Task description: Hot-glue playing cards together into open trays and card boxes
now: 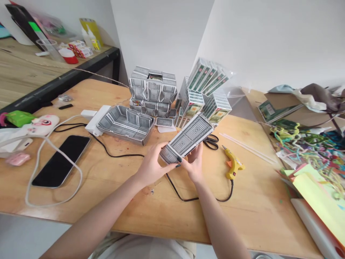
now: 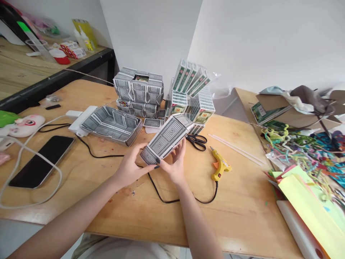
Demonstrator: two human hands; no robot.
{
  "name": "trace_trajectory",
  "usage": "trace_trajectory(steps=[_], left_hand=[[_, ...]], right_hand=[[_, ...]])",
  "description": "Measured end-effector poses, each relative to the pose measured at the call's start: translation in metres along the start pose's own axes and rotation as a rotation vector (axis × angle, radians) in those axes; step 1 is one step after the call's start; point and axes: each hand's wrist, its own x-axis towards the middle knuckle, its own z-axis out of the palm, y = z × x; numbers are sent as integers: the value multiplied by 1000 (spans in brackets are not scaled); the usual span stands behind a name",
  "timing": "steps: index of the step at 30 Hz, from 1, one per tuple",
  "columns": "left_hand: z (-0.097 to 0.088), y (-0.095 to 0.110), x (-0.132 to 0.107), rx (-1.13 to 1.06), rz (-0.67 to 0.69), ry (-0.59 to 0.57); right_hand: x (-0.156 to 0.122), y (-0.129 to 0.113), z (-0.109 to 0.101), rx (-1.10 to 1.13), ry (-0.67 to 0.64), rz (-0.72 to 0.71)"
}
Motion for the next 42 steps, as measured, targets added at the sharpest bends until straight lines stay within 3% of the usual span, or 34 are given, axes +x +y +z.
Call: trace_trajectory(steps=[6, 26, 32, 36, 42], left_hand=[[3, -10, 0, 169, 139, 71], [9, -22, -3, 147, 201, 41], [8, -19, -1, 67, 115, 27], [6, -19, 1, -28, -22, -27], [10, -20, 3, -388, -219, -136]], right_hand=[[0, 7, -2, -112, 58, -95], [-6, 15, -2, -513, 195, -301], [-1, 14, -5, -556, 201, -314], [0, 15, -10, -582, 187, -314], [1, 13, -17, -687, 198, -275]])
